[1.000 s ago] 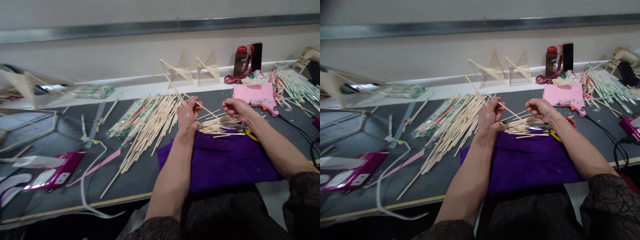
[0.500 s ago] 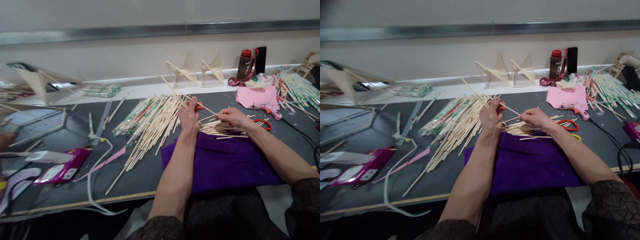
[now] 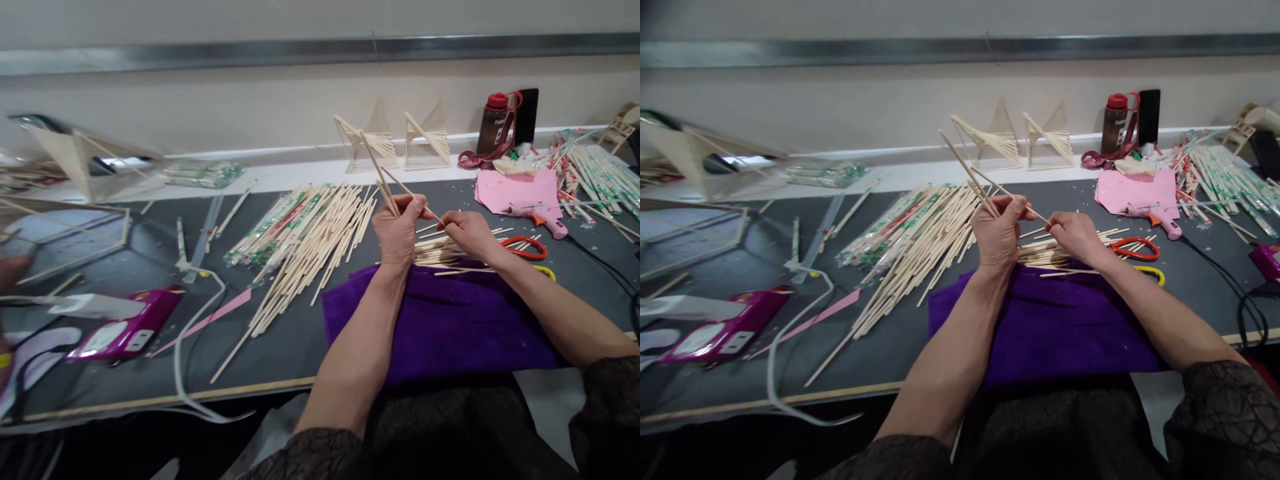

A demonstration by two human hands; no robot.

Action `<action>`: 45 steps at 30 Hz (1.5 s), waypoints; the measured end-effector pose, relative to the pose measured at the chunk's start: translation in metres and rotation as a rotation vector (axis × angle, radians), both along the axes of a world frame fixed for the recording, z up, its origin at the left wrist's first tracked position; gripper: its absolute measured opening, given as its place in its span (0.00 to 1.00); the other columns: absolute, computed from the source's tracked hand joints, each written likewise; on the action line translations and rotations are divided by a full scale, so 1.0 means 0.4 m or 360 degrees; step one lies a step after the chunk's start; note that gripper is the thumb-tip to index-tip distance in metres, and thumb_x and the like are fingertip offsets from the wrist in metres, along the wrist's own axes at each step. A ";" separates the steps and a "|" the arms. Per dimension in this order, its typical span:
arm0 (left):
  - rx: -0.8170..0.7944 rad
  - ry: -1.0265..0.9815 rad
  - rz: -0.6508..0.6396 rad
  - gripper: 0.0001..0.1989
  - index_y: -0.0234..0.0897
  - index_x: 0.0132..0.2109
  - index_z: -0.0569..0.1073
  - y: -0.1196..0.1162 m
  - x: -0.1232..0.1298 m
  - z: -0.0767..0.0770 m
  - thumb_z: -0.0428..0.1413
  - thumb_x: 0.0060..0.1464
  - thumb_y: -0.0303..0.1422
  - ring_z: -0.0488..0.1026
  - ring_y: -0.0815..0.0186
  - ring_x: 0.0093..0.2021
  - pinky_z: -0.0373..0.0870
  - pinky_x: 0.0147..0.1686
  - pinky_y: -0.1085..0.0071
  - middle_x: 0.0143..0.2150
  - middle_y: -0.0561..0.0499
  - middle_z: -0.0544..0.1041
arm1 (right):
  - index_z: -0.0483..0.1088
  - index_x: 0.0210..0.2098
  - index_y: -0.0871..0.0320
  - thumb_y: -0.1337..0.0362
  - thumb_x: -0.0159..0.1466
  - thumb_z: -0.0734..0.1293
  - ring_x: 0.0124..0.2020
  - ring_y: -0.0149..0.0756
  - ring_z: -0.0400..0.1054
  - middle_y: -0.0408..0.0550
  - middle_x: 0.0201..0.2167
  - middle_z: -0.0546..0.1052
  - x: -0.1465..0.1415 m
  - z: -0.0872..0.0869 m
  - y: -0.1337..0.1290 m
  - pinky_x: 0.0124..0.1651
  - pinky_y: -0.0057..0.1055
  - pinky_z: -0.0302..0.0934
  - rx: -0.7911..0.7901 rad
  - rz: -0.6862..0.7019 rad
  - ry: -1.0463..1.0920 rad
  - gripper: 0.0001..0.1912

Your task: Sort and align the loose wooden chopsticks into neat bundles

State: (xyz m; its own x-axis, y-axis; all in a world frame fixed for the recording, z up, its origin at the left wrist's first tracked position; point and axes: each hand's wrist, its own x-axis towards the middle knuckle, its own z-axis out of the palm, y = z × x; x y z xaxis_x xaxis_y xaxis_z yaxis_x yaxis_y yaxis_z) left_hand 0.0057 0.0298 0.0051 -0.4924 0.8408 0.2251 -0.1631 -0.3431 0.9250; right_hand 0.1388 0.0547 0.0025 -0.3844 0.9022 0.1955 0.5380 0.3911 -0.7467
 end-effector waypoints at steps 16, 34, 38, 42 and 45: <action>-0.0128 -0.0280 -0.0007 0.12 0.38 0.30 0.68 0.009 -0.021 0.011 0.64 0.48 0.37 0.74 0.74 0.24 0.50 0.12 0.77 0.27 0.53 0.76 | 0.76 0.28 0.60 0.72 0.48 0.59 0.14 0.22 0.39 0.38 0.13 0.57 -0.006 0.004 0.002 0.17 0.26 0.31 -0.0963 0.0143 0.0916 0.14; -0.0252 -0.0155 -0.0079 0.10 0.37 0.27 0.70 0.030 -0.074 -0.014 0.64 0.45 0.34 0.57 0.79 0.14 0.47 0.12 0.78 0.20 0.57 0.71 | 0.66 0.24 0.61 0.68 0.53 0.62 0.15 0.20 0.42 0.39 0.19 0.60 0.013 0.000 0.021 0.14 0.22 0.32 -0.1240 0.0105 0.1188 0.03; -0.0303 0.0392 -0.0082 0.07 0.37 0.25 0.73 0.030 -0.065 -0.033 0.64 0.41 0.31 0.62 0.75 0.19 0.56 0.19 0.77 0.19 0.56 0.70 | 0.62 0.26 0.59 0.69 0.53 0.61 0.14 0.20 0.40 0.37 0.18 0.59 0.026 0.004 0.043 0.14 0.21 0.32 -0.1317 -0.0035 0.1417 0.01; -0.0389 0.0922 -0.0177 0.05 0.38 0.25 0.77 0.029 -0.051 -0.046 0.66 0.36 0.29 0.68 0.69 0.25 0.61 0.26 0.75 0.22 0.52 0.74 | 0.58 0.25 0.57 0.64 0.57 0.62 0.14 0.20 0.39 0.37 0.18 0.58 0.045 0.016 0.059 0.14 0.21 0.33 -0.1337 -0.0017 0.1586 0.07; -0.0387 0.0906 -0.0191 0.05 0.38 0.27 0.78 0.024 -0.045 -0.039 0.65 0.37 0.28 0.68 0.70 0.27 0.61 0.26 0.76 0.25 0.52 0.75 | 0.56 0.24 0.57 0.63 0.60 0.63 0.14 0.19 0.39 0.36 0.17 0.56 0.053 0.020 0.063 0.14 0.20 0.32 -0.1332 0.0009 0.1627 0.12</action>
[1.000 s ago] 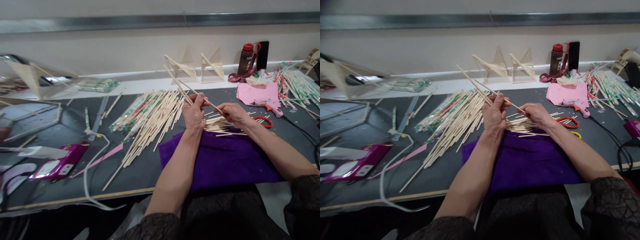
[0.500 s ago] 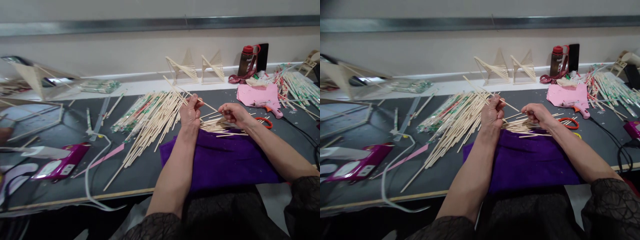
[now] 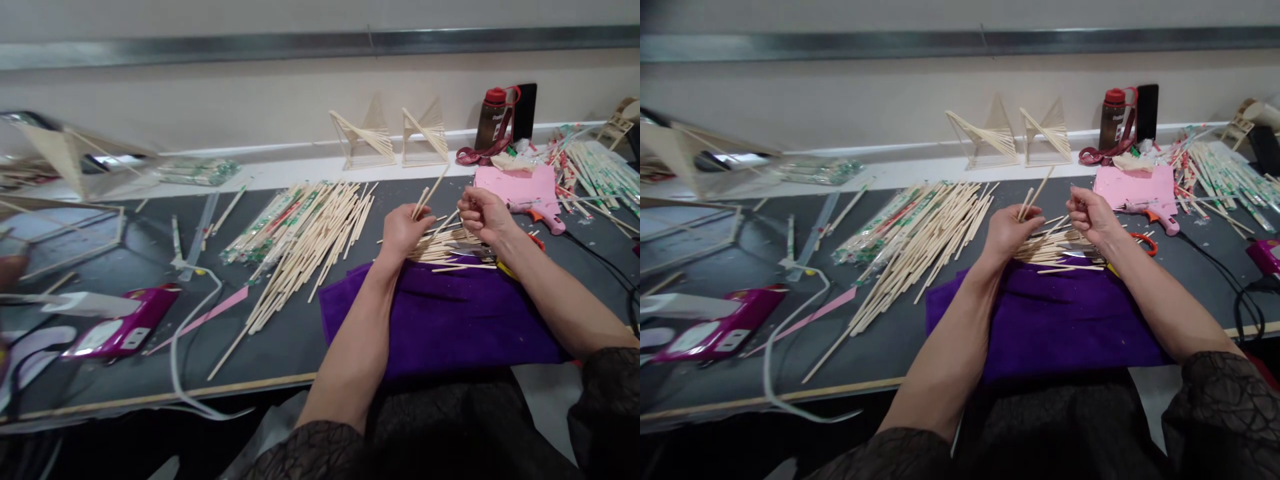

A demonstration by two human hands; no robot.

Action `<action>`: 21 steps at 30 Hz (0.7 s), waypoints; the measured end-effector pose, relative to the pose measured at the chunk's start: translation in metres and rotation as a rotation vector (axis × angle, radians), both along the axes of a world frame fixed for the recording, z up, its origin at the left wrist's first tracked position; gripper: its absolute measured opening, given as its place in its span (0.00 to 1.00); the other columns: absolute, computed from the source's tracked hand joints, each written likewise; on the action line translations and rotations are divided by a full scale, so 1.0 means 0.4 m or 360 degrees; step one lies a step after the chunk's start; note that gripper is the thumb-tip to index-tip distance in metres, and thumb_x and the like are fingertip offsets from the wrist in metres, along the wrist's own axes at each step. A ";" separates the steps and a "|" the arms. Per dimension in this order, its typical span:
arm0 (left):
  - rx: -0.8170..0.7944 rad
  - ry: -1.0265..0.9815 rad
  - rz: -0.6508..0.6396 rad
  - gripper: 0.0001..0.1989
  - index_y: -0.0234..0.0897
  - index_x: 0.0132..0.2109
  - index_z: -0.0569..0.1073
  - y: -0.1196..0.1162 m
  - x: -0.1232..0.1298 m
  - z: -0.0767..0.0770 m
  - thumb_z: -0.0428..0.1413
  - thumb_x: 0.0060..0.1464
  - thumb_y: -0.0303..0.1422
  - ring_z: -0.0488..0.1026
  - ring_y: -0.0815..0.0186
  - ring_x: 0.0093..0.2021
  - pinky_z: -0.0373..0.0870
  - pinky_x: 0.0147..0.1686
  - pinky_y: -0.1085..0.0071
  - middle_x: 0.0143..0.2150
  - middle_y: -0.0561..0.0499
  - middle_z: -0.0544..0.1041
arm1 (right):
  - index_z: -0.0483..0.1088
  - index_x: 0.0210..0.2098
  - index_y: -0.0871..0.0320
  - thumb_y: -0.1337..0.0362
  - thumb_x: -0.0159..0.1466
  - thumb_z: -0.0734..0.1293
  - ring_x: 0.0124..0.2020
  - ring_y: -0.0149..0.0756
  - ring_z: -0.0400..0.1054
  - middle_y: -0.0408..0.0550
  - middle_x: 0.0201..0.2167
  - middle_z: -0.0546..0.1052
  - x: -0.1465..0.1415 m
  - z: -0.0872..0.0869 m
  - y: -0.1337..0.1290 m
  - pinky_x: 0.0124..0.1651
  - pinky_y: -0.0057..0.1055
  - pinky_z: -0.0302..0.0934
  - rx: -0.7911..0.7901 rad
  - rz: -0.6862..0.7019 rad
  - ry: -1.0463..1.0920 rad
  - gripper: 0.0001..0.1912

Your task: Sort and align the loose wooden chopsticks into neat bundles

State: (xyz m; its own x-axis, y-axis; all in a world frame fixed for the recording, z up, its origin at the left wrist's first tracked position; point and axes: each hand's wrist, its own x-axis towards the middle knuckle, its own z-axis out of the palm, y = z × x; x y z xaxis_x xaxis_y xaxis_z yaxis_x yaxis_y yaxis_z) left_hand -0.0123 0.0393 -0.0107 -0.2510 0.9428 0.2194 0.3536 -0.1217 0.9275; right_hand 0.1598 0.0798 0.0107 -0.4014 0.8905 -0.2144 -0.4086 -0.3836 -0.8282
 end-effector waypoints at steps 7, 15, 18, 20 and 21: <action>-0.0515 -0.0984 -0.0630 0.07 0.34 0.31 0.77 -0.031 0.006 0.053 0.55 0.53 0.31 0.52 0.79 0.15 0.40 0.12 0.80 0.23 0.52 0.70 | 0.64 0.27 0.61 0.66 0.62 0.65 0.14 0.17 0.42 0.37 0.19 0.60 -0.006 -0.010 -0.010 0.14 0.18 0.33 0.0114 0.0049 -0.0138 0.08; -0.0740 -0.1017 -0.0877 0.08 0.34 0.28 0.76 -0.044 0.042 0.048 0.54 0.53 0.30 0.51 0.79 0.13 0.40 0.10 0.80 0.19 0.53 0.68 | 0.70 0.27 0.61 0.62 0.60 0.68 0.16 0.20 0.48 0.38 0.17 0.61 -0.018 -0.024 -0.026 0.16 0.20 0.39 0.0348 0.0049 -0.0339 0.09; -0.0774 -0.0913 -0.0841 0.09 0.32 0.30 0.76 -0.047 0.055 0.045 0.52 0.55 0.29 0.56 0.79 0.13 0.46 0.11 0.81 0.21 0.52 0.70 | 0.68 0.25 0.60 0.64 0.58 0.70 0.15 0.20 0.45 0.36 0.15 0.58 -0.019 -0.028 -0.025 0.16 0.22 0.37 0.0363 0.0008 -0.0351 0.09; -0.0823 -0.0842 -0.0780 0.09 0.32 0.33 0.76 -0.047 0.057 0.045 0.53 0.56 0.31 0.64 0.76 0.17 0.55 0.14 0.80 0.24 0.50 0.73 | 0.68 0.25 0.60 0.66 0.57 0.70 0.15 0.20 0.45 0.36 0.15 0.59 -0.018 -0.027 -0.022 0.16 0.22 0.35 0.0377 -0.0039 -0.0358 0.08; -0.0844 -0.0819 -0.0742 0.09 0.32 0.34 0.77 -0.046 0.056 0.045 0.53 0.56 0.32 0.67 0.75 0.19 0.60 0.16 0.79 0.25 0.49 0.74 | 0.68 0.25 0.61 0.66 0.57 0.70 0.15 0.20 0.45 0.36 0.16 0.60 -0.017 -0.026 -0.020 0.15 0.22 0.34 0.0376 -0.0055 -0.0353 0.07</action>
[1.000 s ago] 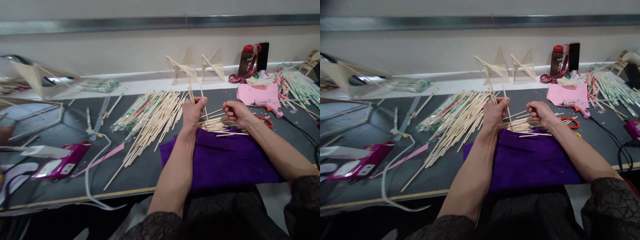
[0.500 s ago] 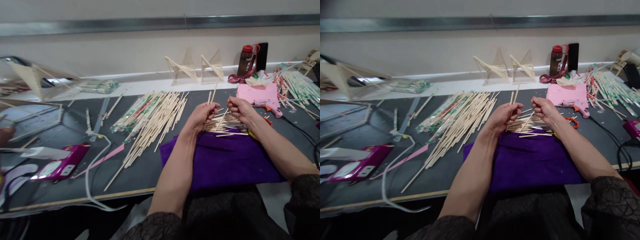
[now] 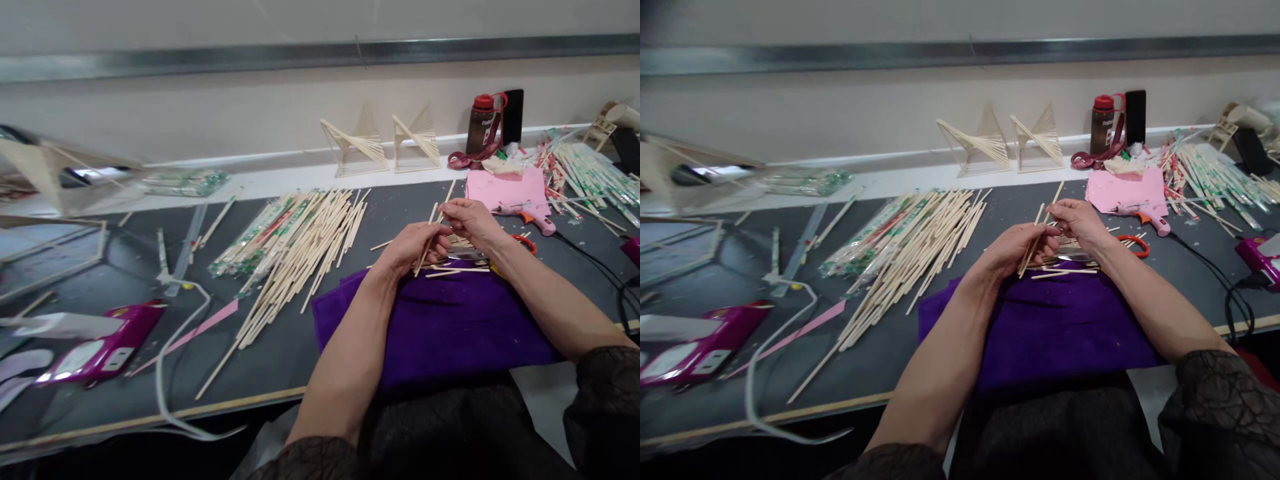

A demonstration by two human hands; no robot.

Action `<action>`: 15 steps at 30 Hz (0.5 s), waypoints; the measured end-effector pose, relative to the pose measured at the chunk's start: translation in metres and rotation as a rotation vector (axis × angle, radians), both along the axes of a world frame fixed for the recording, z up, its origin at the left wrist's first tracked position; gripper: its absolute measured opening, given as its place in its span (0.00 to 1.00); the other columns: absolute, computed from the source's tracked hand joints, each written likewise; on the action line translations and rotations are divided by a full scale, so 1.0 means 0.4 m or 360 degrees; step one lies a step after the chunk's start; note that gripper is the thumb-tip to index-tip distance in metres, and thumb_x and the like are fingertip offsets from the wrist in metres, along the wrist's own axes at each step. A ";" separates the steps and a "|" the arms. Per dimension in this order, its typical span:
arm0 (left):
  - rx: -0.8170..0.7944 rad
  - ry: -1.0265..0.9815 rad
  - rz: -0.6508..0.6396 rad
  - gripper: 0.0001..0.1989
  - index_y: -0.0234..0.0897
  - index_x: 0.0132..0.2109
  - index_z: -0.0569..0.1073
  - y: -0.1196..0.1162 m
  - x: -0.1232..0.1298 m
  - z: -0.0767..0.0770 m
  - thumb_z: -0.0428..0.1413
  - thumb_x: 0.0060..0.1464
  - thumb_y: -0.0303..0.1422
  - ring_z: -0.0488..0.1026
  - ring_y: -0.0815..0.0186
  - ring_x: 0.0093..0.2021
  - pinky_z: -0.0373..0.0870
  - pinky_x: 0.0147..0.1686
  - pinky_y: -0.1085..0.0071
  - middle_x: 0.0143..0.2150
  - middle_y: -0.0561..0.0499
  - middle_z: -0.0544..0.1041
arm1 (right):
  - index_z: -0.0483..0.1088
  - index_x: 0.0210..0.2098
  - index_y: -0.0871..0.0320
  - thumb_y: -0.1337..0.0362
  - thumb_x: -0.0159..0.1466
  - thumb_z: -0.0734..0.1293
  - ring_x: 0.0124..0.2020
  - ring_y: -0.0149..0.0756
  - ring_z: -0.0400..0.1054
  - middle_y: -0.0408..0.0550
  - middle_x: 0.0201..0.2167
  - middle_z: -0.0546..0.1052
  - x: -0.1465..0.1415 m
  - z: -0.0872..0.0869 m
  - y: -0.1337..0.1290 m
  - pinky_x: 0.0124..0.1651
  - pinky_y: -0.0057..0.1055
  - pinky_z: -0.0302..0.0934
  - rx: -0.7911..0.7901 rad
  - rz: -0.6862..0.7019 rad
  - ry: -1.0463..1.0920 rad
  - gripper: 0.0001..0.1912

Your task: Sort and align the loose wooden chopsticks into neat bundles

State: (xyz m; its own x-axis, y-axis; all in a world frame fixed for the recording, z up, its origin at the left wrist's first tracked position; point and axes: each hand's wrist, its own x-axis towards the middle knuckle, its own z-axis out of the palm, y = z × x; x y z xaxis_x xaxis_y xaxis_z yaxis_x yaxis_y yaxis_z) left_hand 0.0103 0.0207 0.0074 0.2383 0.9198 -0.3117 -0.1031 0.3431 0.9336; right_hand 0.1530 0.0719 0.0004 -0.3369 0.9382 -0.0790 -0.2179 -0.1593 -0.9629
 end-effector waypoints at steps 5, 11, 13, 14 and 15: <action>0.0109 0.0040 0.0340 0.11 0.32 0.33 0.77 0.017 -0.025 -0.007 0.53 0.59 0.32 0.66 0.76 0.20 0.60 0.20 0.79 0.24 0.51 0.73 | 0.69 0.28 0.62 0.68 0.58 0.68 0.14 0.18 0.44 0.38 0.19 0.63 0.009 0.004 0.017 0.15 0.21 0.33 -0.0105 0.0001 0.0085 0.05; 0.0033 -0.0024 0.0172 0.09 0.31 0.29 0.76 0.017 -0.033 -0.010 0.57 0.54 0.32 0.48 0.82 0.13 0.39 0.14 0.77 0.19 0.54 0.70 | 0.70 0.29 0.62 0.68 0.59 0.67 0.15 0.18 0.45 0.39 0.20 0.65 0.010 -0.001 0.021 0.15 0.22 0.34 -0.0128 0.0053 0.0080 0.03; 0.0048 0.0005 0.0168 0.07 0.32 0.29 0.76 0.012 -0.025 -0.007 0.60 0.51 0.32 0.50 0.81 0.13 0.40 0.15 0.77 0.20 0.53 0.73 | 0.71 0.29 0.62 0.68 0.59 0.68 0.15 0.19 0.46 0.39 0.20 0.65 0.006 -0.003 0.015 0.15 0.21 0.36 -0.0086 0.0093 0.0057 0.04; 0.0070 0.0021 0.0199 0.06 0.32 0.29 0.75 0.009 -0.021 -0.005 0.61 0.49 0.32 0.50 0.81 0.13 0.40 0.15 0.77 0.21 0.53 0.73 | 0.71 0.29 0.62 0.67 0.59 0.68 0.16 0.19 0.47 0.39 0.19 0.65 0.004 -0.003 0.013 0.15 0.21 0.36 -0.0062 0.0119 0.0042 0.04; 0.0092 0.0036 0.0231 0.06 0.33 0.29 0.74 0.008 -0.018 -0.004 0.62 0.49 0.31 0.51 0.81 0.13 0.40 0.15 0.77 0.20 0.54 0.73 | 0.71 0.29 0.62 0.66 0.59 0.69 0.16 0.19 0.47 0.38 0.19 0.65 0.003 -0.004 0.011 0.16 0.21 0.37 -0.0039 0.0143 0.0028 0.05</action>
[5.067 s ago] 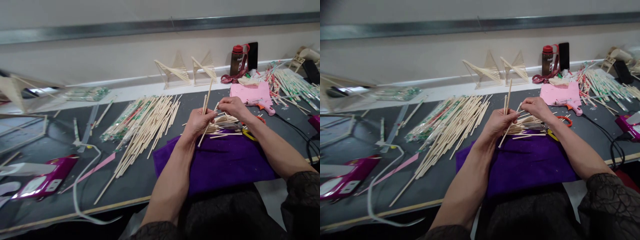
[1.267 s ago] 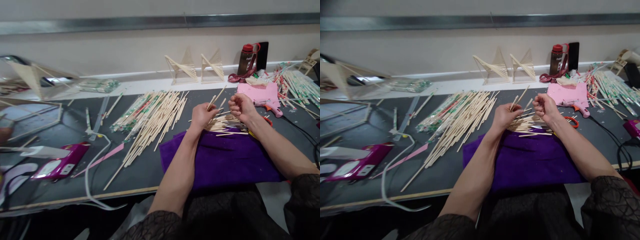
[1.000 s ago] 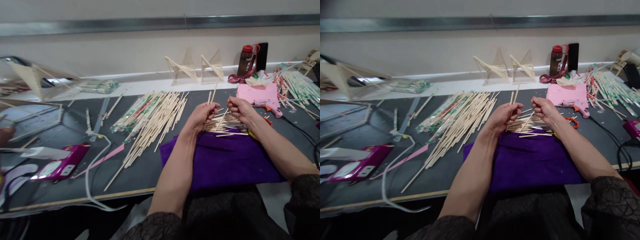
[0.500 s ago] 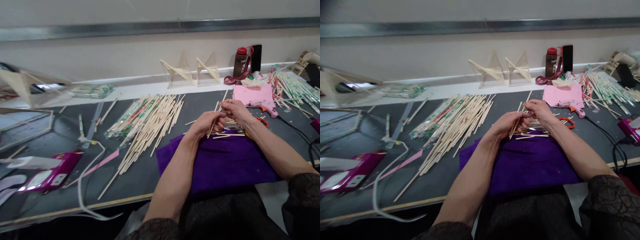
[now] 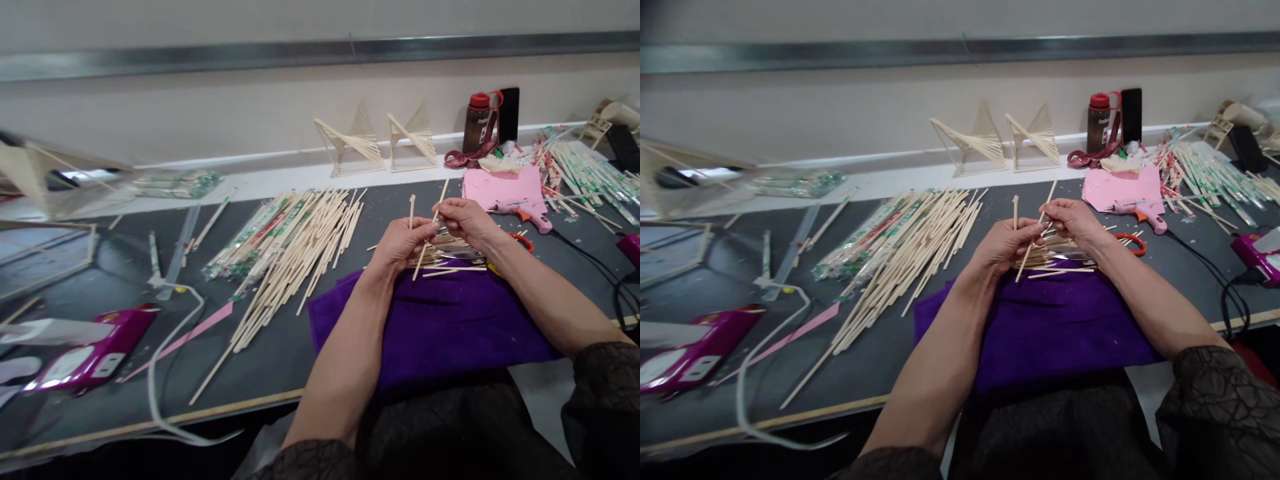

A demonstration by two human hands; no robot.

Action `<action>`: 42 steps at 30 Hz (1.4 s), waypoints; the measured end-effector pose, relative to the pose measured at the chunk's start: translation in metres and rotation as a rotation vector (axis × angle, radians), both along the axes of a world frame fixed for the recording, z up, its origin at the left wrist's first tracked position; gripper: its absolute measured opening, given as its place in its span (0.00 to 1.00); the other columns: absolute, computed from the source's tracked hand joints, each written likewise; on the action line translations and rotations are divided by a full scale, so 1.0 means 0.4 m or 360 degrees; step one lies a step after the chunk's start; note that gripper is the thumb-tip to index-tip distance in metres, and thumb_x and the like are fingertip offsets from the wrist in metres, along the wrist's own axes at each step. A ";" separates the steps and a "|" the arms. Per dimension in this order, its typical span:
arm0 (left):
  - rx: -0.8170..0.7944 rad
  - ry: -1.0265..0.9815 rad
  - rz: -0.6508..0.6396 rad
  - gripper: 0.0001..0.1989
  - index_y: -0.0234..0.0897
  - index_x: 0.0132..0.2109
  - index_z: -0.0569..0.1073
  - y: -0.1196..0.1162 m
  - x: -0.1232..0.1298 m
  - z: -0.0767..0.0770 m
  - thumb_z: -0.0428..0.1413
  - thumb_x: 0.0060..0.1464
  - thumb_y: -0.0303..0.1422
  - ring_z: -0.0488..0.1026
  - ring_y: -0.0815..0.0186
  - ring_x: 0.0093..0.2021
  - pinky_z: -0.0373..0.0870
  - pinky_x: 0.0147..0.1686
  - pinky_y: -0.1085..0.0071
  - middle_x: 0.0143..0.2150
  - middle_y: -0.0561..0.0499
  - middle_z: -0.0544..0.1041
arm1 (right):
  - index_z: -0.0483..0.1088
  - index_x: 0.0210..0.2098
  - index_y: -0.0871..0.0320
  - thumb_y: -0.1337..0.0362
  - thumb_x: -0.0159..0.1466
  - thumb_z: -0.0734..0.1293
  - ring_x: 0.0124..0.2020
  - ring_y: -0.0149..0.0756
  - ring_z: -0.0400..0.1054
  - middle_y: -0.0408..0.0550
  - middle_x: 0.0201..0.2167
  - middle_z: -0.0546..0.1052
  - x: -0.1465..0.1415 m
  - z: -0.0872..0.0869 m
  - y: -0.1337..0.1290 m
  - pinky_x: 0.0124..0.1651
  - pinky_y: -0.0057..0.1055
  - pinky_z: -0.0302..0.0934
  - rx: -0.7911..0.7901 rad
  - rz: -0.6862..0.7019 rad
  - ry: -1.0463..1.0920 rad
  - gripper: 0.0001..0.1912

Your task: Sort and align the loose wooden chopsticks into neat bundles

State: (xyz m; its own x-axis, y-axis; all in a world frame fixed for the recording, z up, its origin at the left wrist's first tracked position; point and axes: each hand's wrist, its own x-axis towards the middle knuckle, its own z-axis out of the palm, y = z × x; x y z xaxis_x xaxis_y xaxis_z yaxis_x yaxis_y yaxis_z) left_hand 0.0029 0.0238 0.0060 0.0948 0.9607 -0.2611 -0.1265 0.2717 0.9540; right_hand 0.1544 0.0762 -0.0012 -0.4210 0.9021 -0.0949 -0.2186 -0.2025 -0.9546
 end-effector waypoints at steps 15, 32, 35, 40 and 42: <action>0.0053 0.0143 -0.0135 0.05 0.33 0.28 0.73 -0.007 0.001 -0.004 0.60 0.49 0.29 0.52 0.81 0.12 0.40 0.14 0.77 0.18 0.54 0.72 | 0.73 0.32 0.61 0.64 0.57 0.71 0.16 0.18 0.47 0.40 0.22 0.67 0.028 0.013 0.023 0.15 0.22 0.36 0.0100 -0.0235 -0.0001 0.06; 0.0503 0.1126 0.0292 0.07 0.37 0.26 0.75 0.005 -0.024 -0.006 0.58 0.46 0.36 0.64 0.71 0.23 0.56 0.25 0.73 0.21 0.52 0.72 | 0.70 0.28 0.63 0.68 0.58 0.68 0.14 0.17 0.48 0.39 0.20 0.66 0.071 0.030 0.053 0.14 0.19 0.35 0.0119 -0.0493 0.0011 0.04; 0.0611 0.1604 0.0372 0.07 0.38 0.31 0.78 0.012 -0.034 -0.010 0.57 0.47 0.36 0.69 0.65 0.30 0.60 0.31 0.71 0.25 0.49 0.75 | 0.72 0.28 0.63 0.70 0.57 0.68 0.15 0.17 0.49 0.40 0.21 0.68 0.052 0.024 0.038 0.14 0.20 0.35 0.0111 -0.0448 -0.0011 0.02; 0.0685 0.1889 0.0220 0.11 0.38 0.39 0.79 0.014 -0.029 -0.010 0.55 0.52 0.34 0.72 0.61 0.37 0.63 0.38 0.69 0.34 0.44 0.77 | 0.73 0.27 0.62 0.67 0.56 0.70 0.15 0.19 0.49 0.41 0.20 0.68 0.033 0.015 0.021 0.15 0.23 0.35 0.0102 -0.0249 -0.0144 0.04; 0.0717 0.1909 0.0118 0.12 0.36 0.37 0.79 0.012 -0.021 -0.009 0.51 0.56 0.33 0.72 0.60 0.37 0.63 0.39 0.68 0.35 0.43 0.77 | 0.74 0.29 0.61 0.63 0.57 0.70 0.16 0.20 0.50 0.42 0.22 0.70 0.027 0.012 0.013 0.15 0.24 0.34 0.0146 -0.0150 -0.0154 0.06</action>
State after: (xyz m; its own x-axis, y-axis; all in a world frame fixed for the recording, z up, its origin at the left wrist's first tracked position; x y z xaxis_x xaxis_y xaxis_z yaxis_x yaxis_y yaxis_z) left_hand -0.0055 0.0284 0.0024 -0.0297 0.9789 0.2023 0.8709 -0.0740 0.4859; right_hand 0.1650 0.0813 0.0034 -0.3267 0.9440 -0.0460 -0.1387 -0.0961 -0.9857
